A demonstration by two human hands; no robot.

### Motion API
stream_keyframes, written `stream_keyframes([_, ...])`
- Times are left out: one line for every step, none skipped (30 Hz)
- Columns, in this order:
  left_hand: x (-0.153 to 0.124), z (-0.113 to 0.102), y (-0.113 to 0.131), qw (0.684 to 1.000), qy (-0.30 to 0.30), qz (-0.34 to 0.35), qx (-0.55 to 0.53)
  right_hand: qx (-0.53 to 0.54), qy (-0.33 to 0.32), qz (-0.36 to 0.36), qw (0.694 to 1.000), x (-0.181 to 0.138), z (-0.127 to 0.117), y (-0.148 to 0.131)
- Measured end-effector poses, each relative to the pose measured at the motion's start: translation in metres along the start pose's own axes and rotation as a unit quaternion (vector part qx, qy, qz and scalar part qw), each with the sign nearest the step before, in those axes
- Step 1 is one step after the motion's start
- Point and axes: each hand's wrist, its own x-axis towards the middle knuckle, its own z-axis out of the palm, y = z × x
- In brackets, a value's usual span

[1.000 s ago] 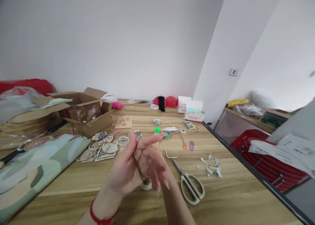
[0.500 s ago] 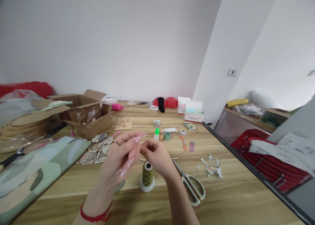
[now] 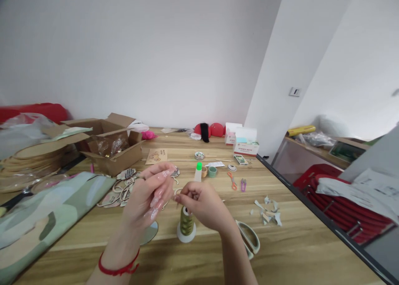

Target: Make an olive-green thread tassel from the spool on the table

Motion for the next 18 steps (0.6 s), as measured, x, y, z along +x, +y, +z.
stream_keyframes([0.000,0.000,0.000,1.000,0.004,0.002,-0.004,-0.024,-0.005,0.002,1.000,-0.002,-0.001,-0.001])
stream_keyframes([0.000,0.000,0.000,1.000,0.008,0.005,-0.007,-0.043,-0.010,0.004,0.999,-0.003,-0.001,-0.002])
stream_keyframes([0.000,0.000,0.000,1.000,0.011,0.008,-0.010,-0.057,-0.014,0.006,0.998,-0.005,-0.001,-0.002])
stream_keyframes([0.000,0.000,-0.001,1.000,0.010,0.009,-0.011,-0.069,-0.016,0.007,0.997,-0.006,-0.001,-0.004])
stream_keyframes([-0.001,0.000,-0.001,1.000,0.008,0.008,-0.011,-0.081,-0.015,0.007,0.997,-0.008,-0.002,-0.005])
stream_keyframes([-0.001,0.000,-0.002,1.000,0.003,0.007,-0.008,-0.093,-0.012,0.007,0.996,-0.010,-0.002,-0.006])
stream_keyframes([-0.001,0.000,-0.002,1.000,-0.001,0.006,-0.004,-0.105,-0.009,0.008,0.994,-0.011,-0.002,-0.008])
stream_keyframes([-0.002,0.000,-0.003,1.000,-0.003,0.006,-0.002,-0.115,-0.008,0.010,0.993,-0.013,-0.002,-0.009])
stream_keyframes([-0.002,0.000,-0.003,1.000,-0.004,0.008,0.000,-0.122,-0.007,0.011,0.992,-0.014,-0.002,-0.011])
stream_keyframes([-0.002,0.000,-0.004,1.000,-0.003,0.011,0.003,-0.127,-0.006,0.011,0.992,-0.016,-0.002,-0.012])
stream_keyframes([-0.001,0.000,-0.004,1.000,-0.002,0.012,0.005,-0.131,-0.006,0.010,0.991,-0.016,-0.002,-0.013])
stream_keyframes([-0.001,0.000,-0.004,1.000,0.000,0.013,0.006,-0.135,-0.006,0.009,0.991,-0.017,-0.002,-0.013])
stream_keyframes([-0.001,0.000,-0.004,1.000,0.003,0.013,0.008,-0.138,-0.006,0.008,0.990,-0.017,-0.003,-0.014])
stream_keyframes([-0.001,0.000,-0.004,1.000,0.005,0.012,0.009,-0.139,-0.006,0.008,0.990,-0.017,-0.003,-0.014])
stream_keyframes([-0.001,0.000,-0.004,1.000,0.007,0.011,0.008,-0.138,-0.006,0.009,0.990,-0.018,-0.003,-0.014])
stream_keyframes([-0.001,0.000,-0.004,1.000,0.008,0.009,0.006,-0.136,-0.007,0.010,0.991,-0.018,-0.003,-0.015])
stream_keyframes([-0.001,0.001,-0.004,1.000,0.008,0.009,0.003,-0.135,-0.007,0.012,0.991,-0.018,-0.003,-0.015])
stream_keyframes([-0.001,0.001,-0.004,1.000,0.007,0.009,0.001,-0.135,-0.007,0.014,0.991,-0.019,-0.003,-0.016])
